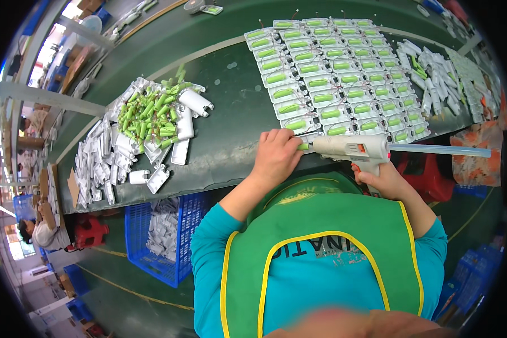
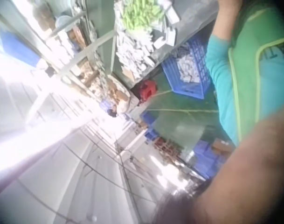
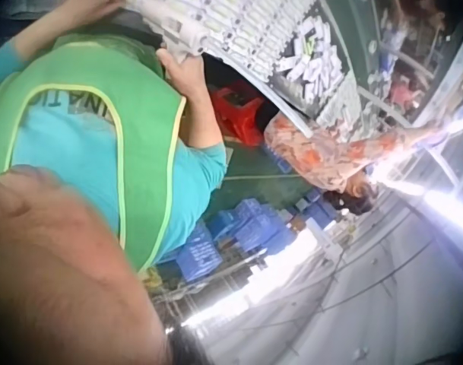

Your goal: Using a hot glue gun to secure green batteries into white plastic cases on an assembly line.

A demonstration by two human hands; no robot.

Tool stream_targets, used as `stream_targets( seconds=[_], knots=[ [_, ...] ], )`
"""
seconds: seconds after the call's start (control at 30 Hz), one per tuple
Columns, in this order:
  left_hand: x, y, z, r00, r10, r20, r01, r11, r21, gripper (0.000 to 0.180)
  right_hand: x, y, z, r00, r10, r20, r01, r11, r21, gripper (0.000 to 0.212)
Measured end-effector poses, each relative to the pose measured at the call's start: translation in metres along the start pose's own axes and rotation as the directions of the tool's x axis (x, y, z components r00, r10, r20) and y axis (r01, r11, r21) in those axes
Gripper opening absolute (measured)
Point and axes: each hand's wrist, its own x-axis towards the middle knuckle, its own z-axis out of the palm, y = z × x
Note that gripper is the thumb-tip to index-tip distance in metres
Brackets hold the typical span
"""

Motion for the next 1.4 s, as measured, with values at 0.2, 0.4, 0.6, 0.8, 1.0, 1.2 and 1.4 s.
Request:
stream_targets(
  seconds=[0.2, 0.4, 0.6, 0.8, 1.0, 1.2, 1.4],
  knots=[
    [0.003, -0.002, 0.018, 0.999, -0.049, -0.010, 0.049, 0.998, -0.037, 0.029, -0.009, -0.011, -0.008, 0.996, -0.023, 0.092, 0.010, 0.990, 0.141, 0.053],
    [-0.004, -0.009, 0.029, 0.993, -0.057, -0.103, 0.048, 0.995, -0.089, 0.024, -0.008, -0.010, -0.003, 0.984, -0.148, 0.095, 0.135, 0.982, 0.135, 0.053],
    [-0.002, -0.010, 0.030, 0.992, -0.069, -0.109, 0.058, 0.993, -0.101, 0.019, 0.004, -0.006, -0.002, 0.986, -0.153, 0.067, 0.152, 0.988, 0.029, 0.044],
    [-0.001, -0.009, 0.030, 0.992, -0.082, -0.098, 0.072, 0.992, -0.101, 0.020, 0.004, -0.004, -0.001, 0.993, -0.110, 0.044, 0.106, 0.992, 0.074, 0.043],
    [-0.001, -0.010, 0.030, 0.991, -0.071, -0.114, 0.059, 0.993, -0.101, 0.020, -0.004, -0.003, -0.001, 0.996, -0.082, 0.045, 0.076, 0.990, 0.122, 0.047],
    [0.002, -0.011, 0.026, 0.991, -0.077, -0.113, 0.070, 0.995, -0.066, 0.021, -0.003, 0.005, -0.005, 0.998, -0.045, 0.033, 0.041, 0.991, 0.125, 0.051],
    [0.003, -0.012, 0.025, 0.994, -0.085, -0.063, 0.081, 0.994, -0.070, 0.020, 0.002, -0.007, -0.004, 0.985, -0.163, 0.062, 0.145, 0.963, 0.229, 0.056]
  ],
)
